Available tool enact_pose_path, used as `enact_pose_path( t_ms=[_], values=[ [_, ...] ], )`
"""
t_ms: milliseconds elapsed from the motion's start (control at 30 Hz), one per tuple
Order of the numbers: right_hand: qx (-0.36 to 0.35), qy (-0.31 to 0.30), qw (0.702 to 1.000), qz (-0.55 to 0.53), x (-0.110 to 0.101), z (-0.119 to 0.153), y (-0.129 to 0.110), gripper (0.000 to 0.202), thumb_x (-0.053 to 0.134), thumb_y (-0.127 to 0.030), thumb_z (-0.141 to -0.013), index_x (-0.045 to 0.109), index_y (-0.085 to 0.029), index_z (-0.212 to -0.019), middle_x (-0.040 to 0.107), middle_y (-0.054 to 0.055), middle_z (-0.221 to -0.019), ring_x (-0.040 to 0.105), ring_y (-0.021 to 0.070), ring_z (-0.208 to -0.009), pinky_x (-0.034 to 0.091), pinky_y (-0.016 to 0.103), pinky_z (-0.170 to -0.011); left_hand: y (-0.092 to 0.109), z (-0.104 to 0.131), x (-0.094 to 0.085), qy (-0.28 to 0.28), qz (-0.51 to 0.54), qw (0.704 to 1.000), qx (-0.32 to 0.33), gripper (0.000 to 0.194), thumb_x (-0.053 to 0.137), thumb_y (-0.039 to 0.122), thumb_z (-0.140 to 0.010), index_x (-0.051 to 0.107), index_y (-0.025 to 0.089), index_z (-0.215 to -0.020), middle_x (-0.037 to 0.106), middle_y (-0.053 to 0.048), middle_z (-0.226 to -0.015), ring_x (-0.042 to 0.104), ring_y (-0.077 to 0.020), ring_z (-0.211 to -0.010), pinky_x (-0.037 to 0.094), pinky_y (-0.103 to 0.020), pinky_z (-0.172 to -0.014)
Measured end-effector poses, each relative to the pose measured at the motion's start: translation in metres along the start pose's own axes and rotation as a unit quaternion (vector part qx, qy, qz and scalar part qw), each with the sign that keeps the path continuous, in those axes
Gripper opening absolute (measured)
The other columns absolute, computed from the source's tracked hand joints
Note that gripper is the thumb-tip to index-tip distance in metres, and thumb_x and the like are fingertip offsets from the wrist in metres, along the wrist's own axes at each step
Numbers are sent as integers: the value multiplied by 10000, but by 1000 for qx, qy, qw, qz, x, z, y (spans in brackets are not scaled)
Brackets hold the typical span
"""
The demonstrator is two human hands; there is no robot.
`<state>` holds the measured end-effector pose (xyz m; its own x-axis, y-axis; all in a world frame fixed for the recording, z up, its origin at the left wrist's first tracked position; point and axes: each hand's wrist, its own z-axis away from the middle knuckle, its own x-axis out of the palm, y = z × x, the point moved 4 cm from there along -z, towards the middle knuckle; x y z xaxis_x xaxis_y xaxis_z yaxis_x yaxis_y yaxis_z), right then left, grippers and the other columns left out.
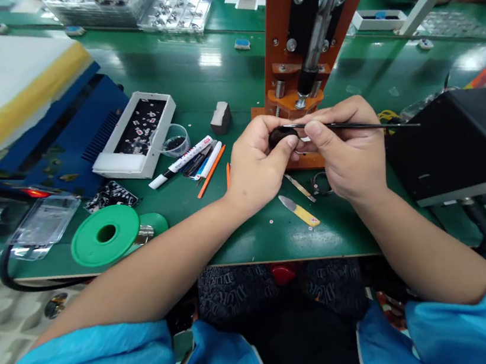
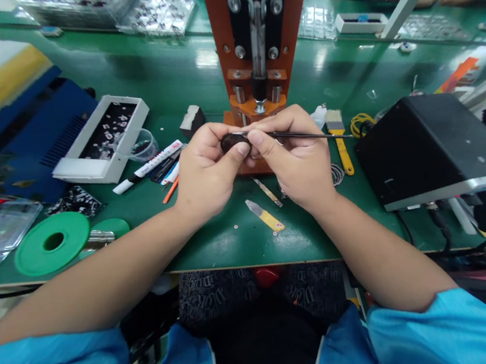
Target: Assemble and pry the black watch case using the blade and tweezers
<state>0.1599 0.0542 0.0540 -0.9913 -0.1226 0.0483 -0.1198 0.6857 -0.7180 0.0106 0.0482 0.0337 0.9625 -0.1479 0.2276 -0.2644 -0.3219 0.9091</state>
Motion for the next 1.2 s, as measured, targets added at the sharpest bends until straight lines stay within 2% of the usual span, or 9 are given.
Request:
enact_pose_path(
  t_ms=[100,267,400,533,667,800,867,1000,1200],
  values=[
    [15,-1,999,-34,1,-1,2,179,870,-364,-1024,733,-249,-1008,797,-10,-1033,760,144,-784,703,280,-716,-1,-2,-1,-6,12,1000,10,325,869,359,-943,619,199,-1077,724,14,-895,713,-97,-726,629,-209,-689],
    [21,2,999,-40,1,0,0,113,857,-286,-1030,749,-254,-1023,792,-7,-1046,764,149,-812,704,276,-729,-5,-3,-3,-9,25,1000,5,359,878,341,-944,556,204,-1022,714,38,-853,730,-82,-737,620,-178,-701],
    [28,6,999,-28,0,1,-1,103,858,-286,-1028,758,-260,-1020,787,-2,-1049,780,166,-859,715,292,-752,-9,-4,-5,-1,42,999,-6,320,874,280,-935,576,195,-1018,720,40,-883,722,-63,-737,611,-158,-694],
    [33,9,999,-20,-2,0,-3,106,871,-284,-1016,767,-262,-1016,784,3,-1043,798,195,-922,727,319,-764,-10,-4,-5,0,36,999,21,245,842,221,-947,611,191,-1023,729,40,-913,718,-51,-727,611,-148,-694],
    [25,3,1000,7,-2,-2,-7,131,887,-311,-1007,771,-256,-981,783,10,-1024,800,217,-993,721,358,-855,-11,-3,-5,2,23,999,33,167,768,104,-951,646,187,-1028,727,40,-888,712,-58,-702,619,-156,-666],
    [0,-13,999,41,-2,-4,-11,161,899,-335,-998,773,-252,-941,781,9,-988,791,215,-991,692,369,-912,-12,-2,-3,2,11,1000,16,195,694,11,-938,652,185,-1016,729,41,-869,700,-65,-681,631,-176,-645],
    [12,-17,999,39,-3,-4,-8,176,893,-361,-1005,762,-253,-959,781,3,-1001,793,214,-1000,697,372,-917,-11,-3,-3,5,3,1000,14,202,685,-2,-935,648,184,-1006,726,45,-857,695,-60,-672,622,-165,-630],
    [40,-6,999,22,-5,-1,2,181,821,-407,-1066,712,-262,-1077,776,5,-1099,798,203,-981,720,372,-889,-9,-5,-4,7,1,1000,18,198,703,14,-934,650,182,-1025,739,44,-869,704,-53,-677,613,-143,-635],
    [26,64,989,129,-9,-3,2,315,671,-587,-1130,613,-278,-1121,739,14,-1107,791,186,-928,707,321,-799,-13,-6,-9,-6,-34,999,8,195,768,210,-995,626,194,-1128,734,23,-915,731,-82,-717,637,-189,-691]
  ],
)
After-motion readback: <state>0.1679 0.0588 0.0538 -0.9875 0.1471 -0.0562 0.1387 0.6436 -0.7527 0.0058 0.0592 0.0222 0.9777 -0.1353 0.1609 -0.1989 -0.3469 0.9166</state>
